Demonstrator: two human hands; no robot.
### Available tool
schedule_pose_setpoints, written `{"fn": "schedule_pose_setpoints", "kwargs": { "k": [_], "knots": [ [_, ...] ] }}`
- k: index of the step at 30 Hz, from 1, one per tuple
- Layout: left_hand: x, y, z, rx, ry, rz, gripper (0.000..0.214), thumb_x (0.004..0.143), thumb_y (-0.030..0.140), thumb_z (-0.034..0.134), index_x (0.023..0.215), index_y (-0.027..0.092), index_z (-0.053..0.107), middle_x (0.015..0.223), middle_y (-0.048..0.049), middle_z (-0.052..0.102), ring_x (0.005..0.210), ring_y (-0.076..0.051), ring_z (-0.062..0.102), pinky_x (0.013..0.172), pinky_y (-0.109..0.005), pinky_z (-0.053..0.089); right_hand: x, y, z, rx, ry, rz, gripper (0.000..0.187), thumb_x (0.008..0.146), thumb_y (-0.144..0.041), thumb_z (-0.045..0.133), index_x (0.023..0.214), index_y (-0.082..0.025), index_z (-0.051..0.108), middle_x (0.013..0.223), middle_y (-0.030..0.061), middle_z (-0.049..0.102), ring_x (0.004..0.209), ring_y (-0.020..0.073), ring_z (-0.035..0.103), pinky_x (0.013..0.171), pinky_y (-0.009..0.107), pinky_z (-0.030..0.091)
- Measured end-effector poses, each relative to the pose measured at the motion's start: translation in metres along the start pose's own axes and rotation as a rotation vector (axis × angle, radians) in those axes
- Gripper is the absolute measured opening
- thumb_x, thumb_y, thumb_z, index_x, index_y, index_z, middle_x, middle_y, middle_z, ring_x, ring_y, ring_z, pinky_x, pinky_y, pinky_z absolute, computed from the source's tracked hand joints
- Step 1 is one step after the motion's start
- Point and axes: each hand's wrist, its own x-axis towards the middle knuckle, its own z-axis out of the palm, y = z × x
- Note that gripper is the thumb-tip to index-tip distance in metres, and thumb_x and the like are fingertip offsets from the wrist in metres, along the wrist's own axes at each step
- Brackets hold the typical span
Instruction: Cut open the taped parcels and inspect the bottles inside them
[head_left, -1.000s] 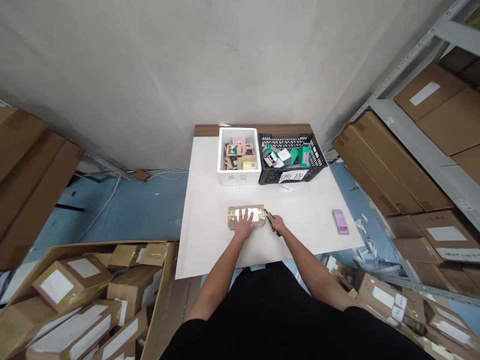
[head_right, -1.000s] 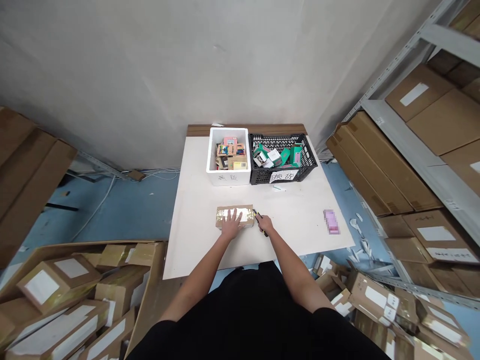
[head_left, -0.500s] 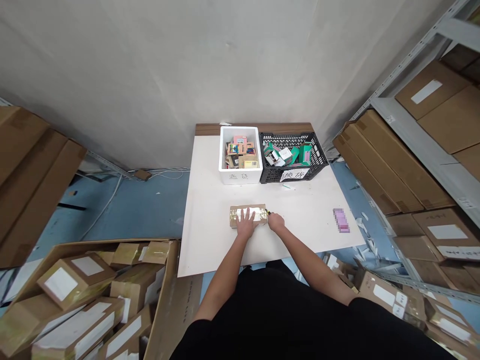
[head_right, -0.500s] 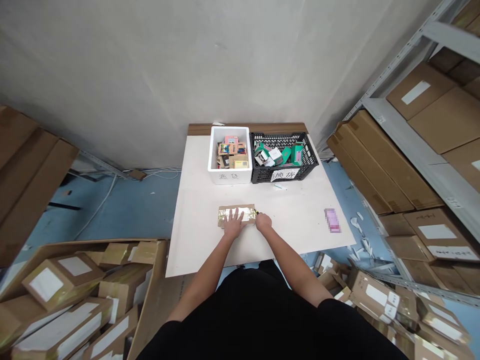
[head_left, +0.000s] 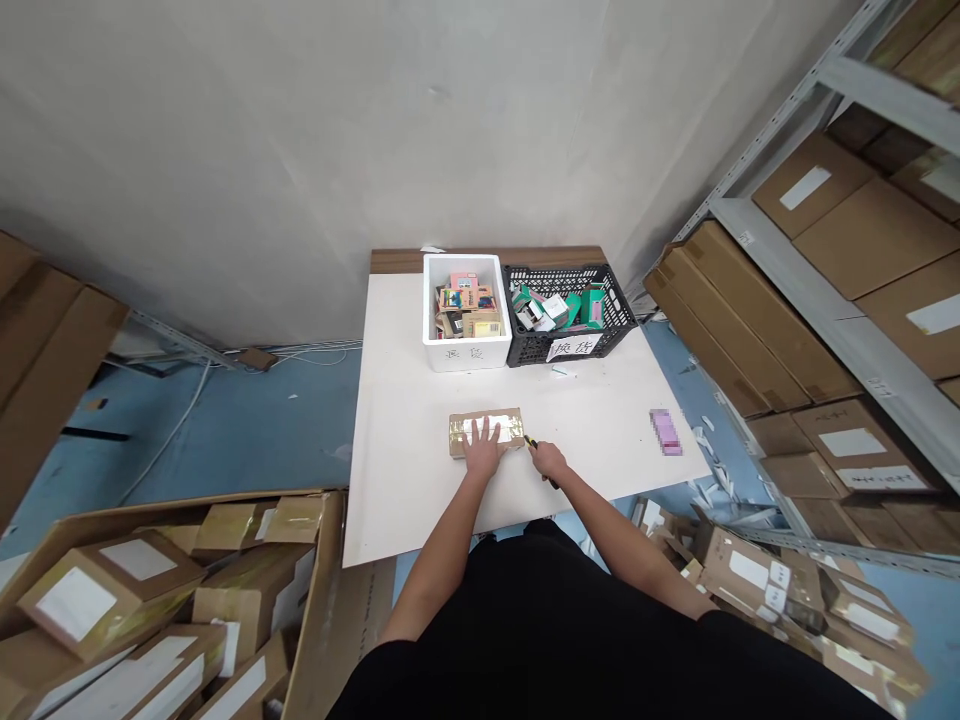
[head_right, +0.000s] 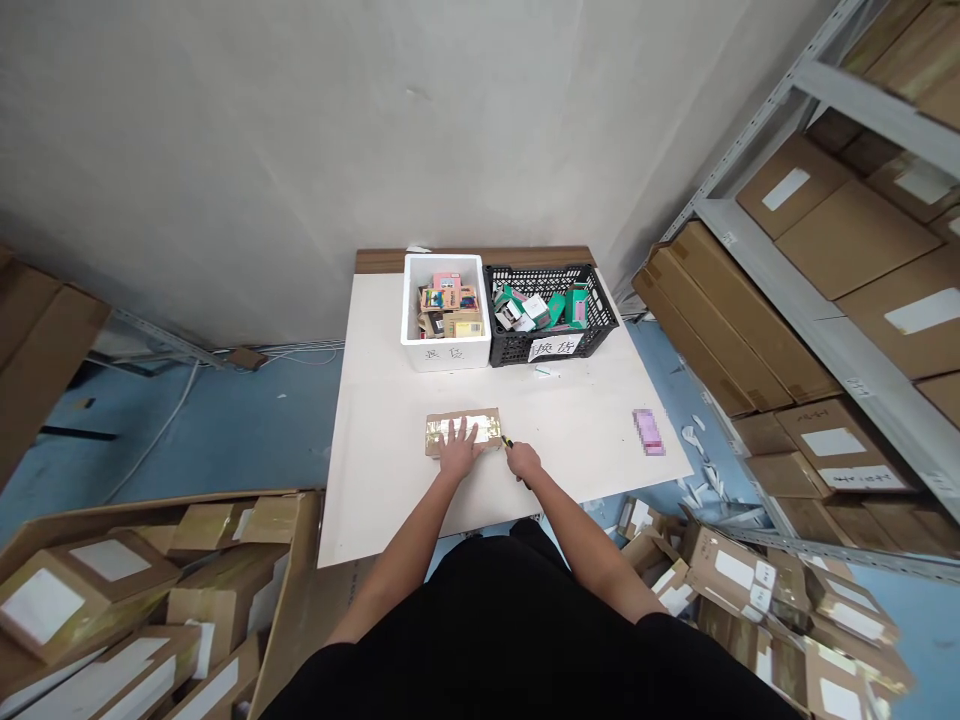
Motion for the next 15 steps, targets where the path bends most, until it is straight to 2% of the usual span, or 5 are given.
{"fn": "schedule_pose_setpoints", "kwargs": {
  "k": [5, 7, 9, 12, 15],
  "knots": [
    [0.014, -0.016, -0.031, -0.065, -0.055, 0.034, 0.060, 0.105, 0.050, 0.046, 0.163, 0.033, 0.043, 0.175, -0.0079, 0.033, 0.162, -0.038, 0.024, 0.125, -0.058, 0.032, -0.006, 0.016, 0.011, 0.260, 0.110, 0.001, 0.041, 0.111, -0.051, 0.040, 0.095, -0.019, 0.059, 0.070, 0.0008, 0.068, 0.045, 0.0135, 0.066, 0.055, 0.022, 0.051],
    [0.023, -0.030, -0.044, -0.055, -0.013, 0.039, 0.060, 0.105, 0.047, 0.047, 0.162, 0.031, 0.044, 0.173, -0.0103, 0.036, 0.161, -0.036, 0.026, 0.124, -0.054, 0.033, -0.005, 0.013, 0.024, 0.370, 0.142, 0.051, 0.039, 0.109, -0.055, 0.043, 0.098, -0.020, 0.056, 0.072, 0.0006, 0.068, 0.048, 0.0141, 0.068, 0.055, 0.022, 0.052],
    [0.028, -0.044, -0.053, -0.018, 0.009, 0.012, 0.068, 0.101, 0.048, 0.054, 0.165, 0.030, 0.038, 0.175, -0.0115, 0.032, 0.163, -0.036, 0.019, 0.126, -0.055, 0.029, -0.002, 0.003, 0.038, 0.447, 0.138, 0.094, 0.037, 0.103, -0.058, 0.055, 0.103, -0.020, 0.054, 0.080, 0.0023, 0.071, 0.051, 0.0152, 0.070, 0.055, 0.023, 0.053],
    [0.027, -0.053, -0.053, 0.010, -0.019, -0.060, 0.078, 0.096, 0.055, 0.061, 0.165, 0.032, 0.034, 0.170, -0.0127, 0.040, 0.160, -0.036, 0.026, 0.127, -0.058, 0.022, 0.007, -0.017, 0.053, 0.533, 0.146, 0.161, 0.044, 0.095, -0.060, 0.066, 0.110, -0.021, 0.053, 0.097, 0.0071, 0.075, 0.058, 0.0163, 0.073, 0.056, 0.024, 0.055],
    [0.014, -0.037, -0.039, 0.005, -0.037, -0.151, 0.072, 0.091, 0.064, 0.064, 0.153, 0.030, 0.049, 0.153, -0.0162, 0.056, 0.143, -0.037, 0.047, 0.124, -0.058, 0.025, 0.019, -0.029, 0.049, 0.497, 0.254, 0.224, 0.045, 0.093, -0.059, 0.067, 0.116, -0.022, 0.053, 0.112, 0.0115, 0.075, 0.078, 0.0207, 0.078, 0.065, 0.027, 0.058]
  ]
}}
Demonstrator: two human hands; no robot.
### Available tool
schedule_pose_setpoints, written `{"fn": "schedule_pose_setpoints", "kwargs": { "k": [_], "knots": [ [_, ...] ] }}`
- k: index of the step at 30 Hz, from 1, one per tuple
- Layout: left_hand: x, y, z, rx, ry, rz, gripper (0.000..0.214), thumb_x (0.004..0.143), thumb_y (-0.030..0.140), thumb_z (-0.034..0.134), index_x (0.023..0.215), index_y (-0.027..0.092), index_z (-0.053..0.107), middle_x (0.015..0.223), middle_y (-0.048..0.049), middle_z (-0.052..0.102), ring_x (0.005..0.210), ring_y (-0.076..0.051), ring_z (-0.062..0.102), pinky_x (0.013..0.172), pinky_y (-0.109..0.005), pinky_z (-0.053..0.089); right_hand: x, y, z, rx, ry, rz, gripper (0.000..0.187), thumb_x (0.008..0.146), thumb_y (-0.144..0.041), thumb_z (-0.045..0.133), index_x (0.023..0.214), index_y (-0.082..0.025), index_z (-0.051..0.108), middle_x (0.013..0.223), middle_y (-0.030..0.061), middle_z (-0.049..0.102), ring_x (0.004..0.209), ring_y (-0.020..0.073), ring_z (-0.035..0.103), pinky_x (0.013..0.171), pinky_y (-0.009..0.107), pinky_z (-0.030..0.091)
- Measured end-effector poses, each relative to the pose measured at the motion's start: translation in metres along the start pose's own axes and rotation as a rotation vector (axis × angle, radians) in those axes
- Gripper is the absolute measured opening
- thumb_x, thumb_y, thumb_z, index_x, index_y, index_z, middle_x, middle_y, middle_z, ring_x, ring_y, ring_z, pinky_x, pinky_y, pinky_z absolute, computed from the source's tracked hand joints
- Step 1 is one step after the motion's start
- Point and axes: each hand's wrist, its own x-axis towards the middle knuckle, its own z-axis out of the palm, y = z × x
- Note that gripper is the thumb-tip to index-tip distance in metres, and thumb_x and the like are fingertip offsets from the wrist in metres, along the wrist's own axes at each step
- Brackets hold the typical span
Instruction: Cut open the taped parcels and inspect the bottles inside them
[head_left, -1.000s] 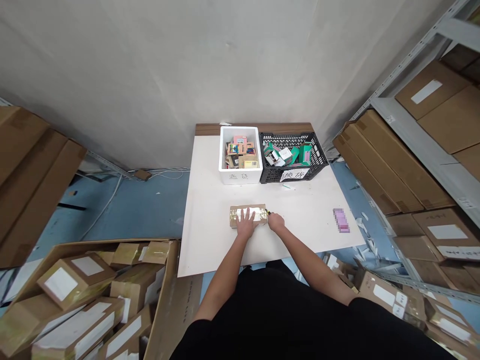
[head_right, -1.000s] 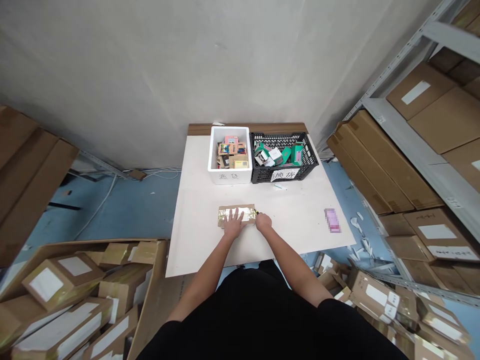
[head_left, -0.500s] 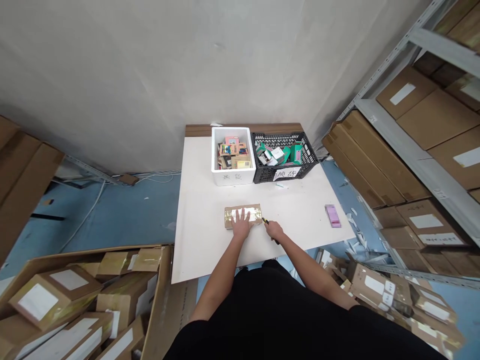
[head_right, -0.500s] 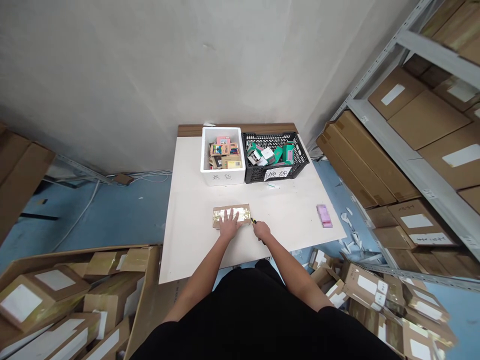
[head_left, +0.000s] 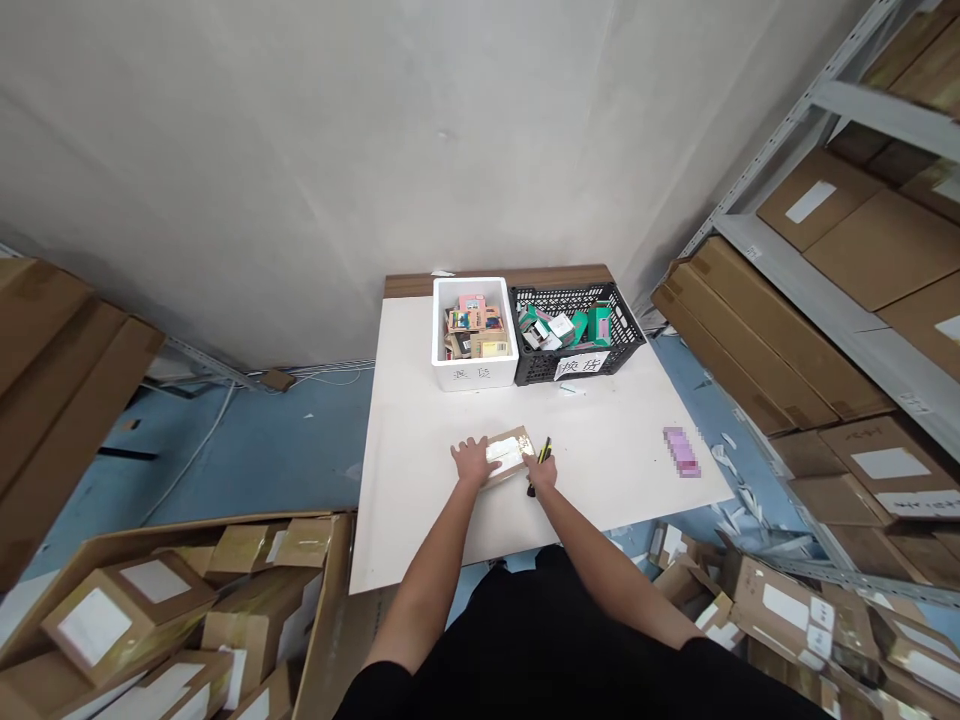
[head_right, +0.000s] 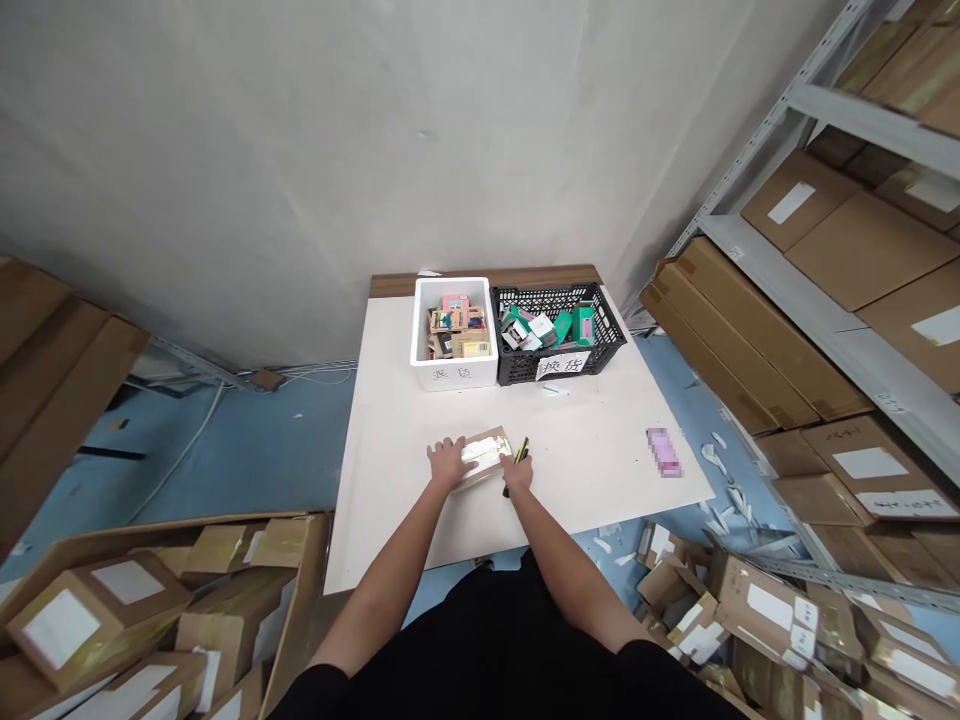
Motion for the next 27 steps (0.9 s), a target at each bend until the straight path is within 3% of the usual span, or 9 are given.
{"fn": "schedule_pose_setpoints", "kwargs": {
  "k": [4, 8, 12, 15, 18, 21, 24, 27],
  "knots": [
    [-0.029, 0.040, 0.031, -0.127, -0.022, -0.069, 0.073, 0.096, 0.070, 0.054, 0.149, 0.021, 0.047, 0.145, -0.0207, 0.057, 0.133, -0.035, 0.054, 0.105, -0.044, 0.044, 0.024, -0.009, -0.022, -0.120, 0.123, -0.083, 0.046, 0.087, -0.054, 0.074, 0.116, -0.023, 0.057, 0.121, 0.0132, 0.075, 0.111, 0.0265, 0.074, 0.083, 0.029, 0.059],
    [-0.039, 0.066, 0.050, -0.196, -0.027, -0.158, 0.072, 0.100, 0.064, 0.050, 0.153, 0.016, 0.037, 0.146, -0.0235, 0.055, 0.134, -0.035, 0.055, 0.098, -0.040, 0.048, 0.048, -0.016, -0.042, -0.162, 0.075, -0.103, 0.049, 0.079, -0.051, 0.083, 0.111, -0.023, 0.057, 0.117, 0.0118, 0.076, 0.109, 0.0266, 0.075, 0.081, 0.029, 0.059],
    [-0.031, 0.061, 0.050, -0.264, -0.062, -0.178, 0.067, 0.096, 0.062, 0.059, 0.145, 0.019, 0.044, 0.145, -0.0210, 0.057, 0.135, -0.035, 0.056, 0.098, -0.040, 0.048, 0.050, -0.015, -0.036, -0.139, 0.066, -0.146, 0.043, 0.079, -0.044, 0.083, 0.105, -0.023, 0.057, 0.112, 0.0103, 0.076, 0.106, 0.0271, 0.076, 0.077, 0.029, 0.060],
    [-0.025, 0.050, 0.052, -0.299, -0.030, -0.153, 0.064, 0.094, 0.061, 0.061, 0.143, 0.021, 0.048, 0.144, -0.0182, 0.059, 0.133, -0.033, 0.058, 0.097, -0.037, 0.048, 0.042, 0.003, -0.019, -0.031, 0.033, -0.124, 0.034, 0.084, -0.044, 0.079, 0.099, -0.024, 0.056, 0.100, 0.0082, 0.077, 0.089, 0.0257, 0.079, 0.064, 0.028, 0.059],
    [-0.025, 0.048, 0.061, -0.295, 0.033, -0.130, 0.064, 0.099, 0.059, 0.054, 0.148, 0.019, 0.046, 0.142, -0.0183, 0.060, 0.131, -0.032, 0.059, 0.097, -0.037, 0.048, 0.033, 0.028, -0.004, 0.078, -0.016, -0.089, 0.032, 0.090, -0.049, 0.074, 0.095, -0.025, 0.054, 0.092, 0.0068, 0.076, 0.072, 0.0232, 0.077, 0.052, 0.026, 0.057],
    [-0.027, 0.052, 0.075, -0.255, 0.105, -0.081, 0.068, 0.104, 0.055, 0.045, 0.160, 0.017, 0.035, 0.138, -0.0191, 0.063, 0.128, -0.032, 0.061, 0.098, -0.036, 0.047, 0.032, 0.043, 0.001, 0.125, -0.040, -0.095, 0.032, 0.092, -0.050, 0.071, 0.098, -0.023, 0.054, 0.098, 0.0086, 0.076, 0.072, 0.0221, 0.077, 0.050, 0.025, 0.057],
    [-0.027, 0.056, 0.086, -0.179, 0.183, -0.042, 0.067, 0.109, 0.049, 0.035, 0.167, 0.018, 0.025, 0.144, -0.0198, 0.059, 0.119, -0.031, 0.066, 0.095, -0.036, 0.049, 0.039, 0.045, 0.000, 0.114, -0.055, -0.133, 0.031, 0.090, -0.047, 0.073, 0.099, -0.023, 0.054, 0.102, 0.0094, 0.075, 0.075, 0.0217, 0.077, 0.050, 0.024, 0.057],
    [-0.024, 0.055, 0.092, -0.135, 0.188, -0.028, 0.064, 0.109, 0.045, 0.031, 0.168, 0.019, 0.027, 0.154, -0.0202, 0.054, 0.113, -0.030, 0.068, 0.090, -0.036, 0.053, 0.046, 0.043, 0.002, 0.106, -0.069, -0.148, 0.032, 0.089, -0.046, 0.075, 0.098, -0.023, 0.054, 0.099, 0.0083, 0.075, 0.071, 0.0216, 0.077, 0.049, 0.025, 0.056]
  ]
}}
